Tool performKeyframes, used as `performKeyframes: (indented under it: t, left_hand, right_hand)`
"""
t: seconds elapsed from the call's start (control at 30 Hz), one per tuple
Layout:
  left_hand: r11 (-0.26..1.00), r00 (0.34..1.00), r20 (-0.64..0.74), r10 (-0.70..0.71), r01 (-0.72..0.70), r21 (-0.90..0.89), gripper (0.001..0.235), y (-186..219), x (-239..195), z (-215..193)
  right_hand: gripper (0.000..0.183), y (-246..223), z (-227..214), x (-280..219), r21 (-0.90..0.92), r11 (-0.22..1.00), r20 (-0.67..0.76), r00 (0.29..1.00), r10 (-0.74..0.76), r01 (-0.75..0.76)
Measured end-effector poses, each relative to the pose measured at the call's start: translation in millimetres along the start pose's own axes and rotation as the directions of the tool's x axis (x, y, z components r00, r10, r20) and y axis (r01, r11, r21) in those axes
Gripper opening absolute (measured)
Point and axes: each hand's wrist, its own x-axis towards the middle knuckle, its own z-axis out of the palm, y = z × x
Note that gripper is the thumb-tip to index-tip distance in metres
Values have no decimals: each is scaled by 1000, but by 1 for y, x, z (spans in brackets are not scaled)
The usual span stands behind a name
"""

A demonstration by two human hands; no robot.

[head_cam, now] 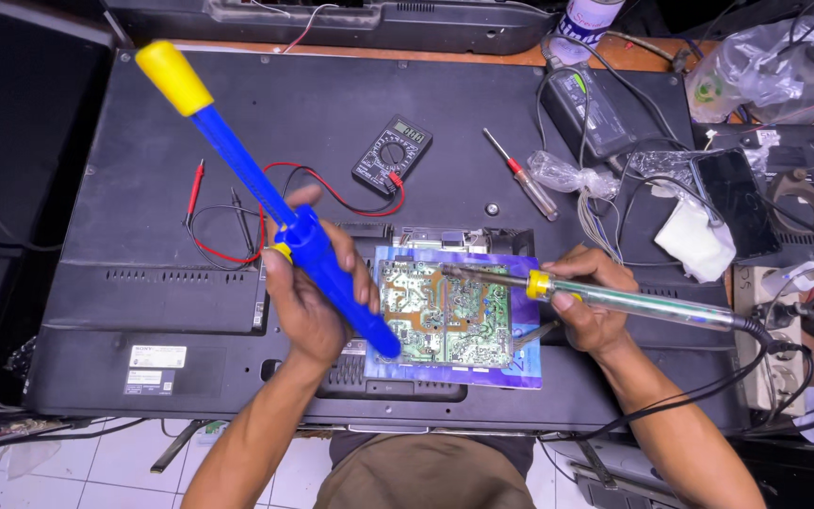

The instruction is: The person uses a hot air gun and a soldering iron to work on a green circuit board placed on a workbench. They direct hot air onto specific areas of the board while simultaneously applying the soldering iron to components.

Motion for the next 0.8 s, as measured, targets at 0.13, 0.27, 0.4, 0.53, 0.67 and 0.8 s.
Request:
performKeyframes:
  t: [0.13, 0.27, 0.4, 0.53, 0.67, 0.8]
  left_hand:
    - [989, 993, -11, 120, -119, 86, 68, -18, 15, 2]
    - [979, 985, -4, 172, -170, 115, 74, -37, 14, 1]
    - [973, 977, -4, 214, -213, 89, 81, -54, 8, -12]
    - [970, 972, -23, 232, -230, 75, 84, -62, 3, -18]
    - [968, 969, -30, 243, -241, 64, 84, -63, 3, -16]
    - [969, 970, -23, 244, -242, 57, 84, -62, 1, -17]
  right_hand:
    - [39, 12, -6, -13, 35, 998, 0, 999, 44, -44]
    - [36, 25, -7, -25, 78, 987, 11, 990, 142, -142]
    - [36, 29, -6, -28, 82, 972, 27, 975, 220, -222]
    - [33, 23, 1, -26, 64, 970, 55, 971, 232, -235]
    - [34, 23, 3, -22, 0, 973, 69, 970, 231, -232]
    - [33, 26, 1, -24, -47, 971, 83, 968, 237, -234]
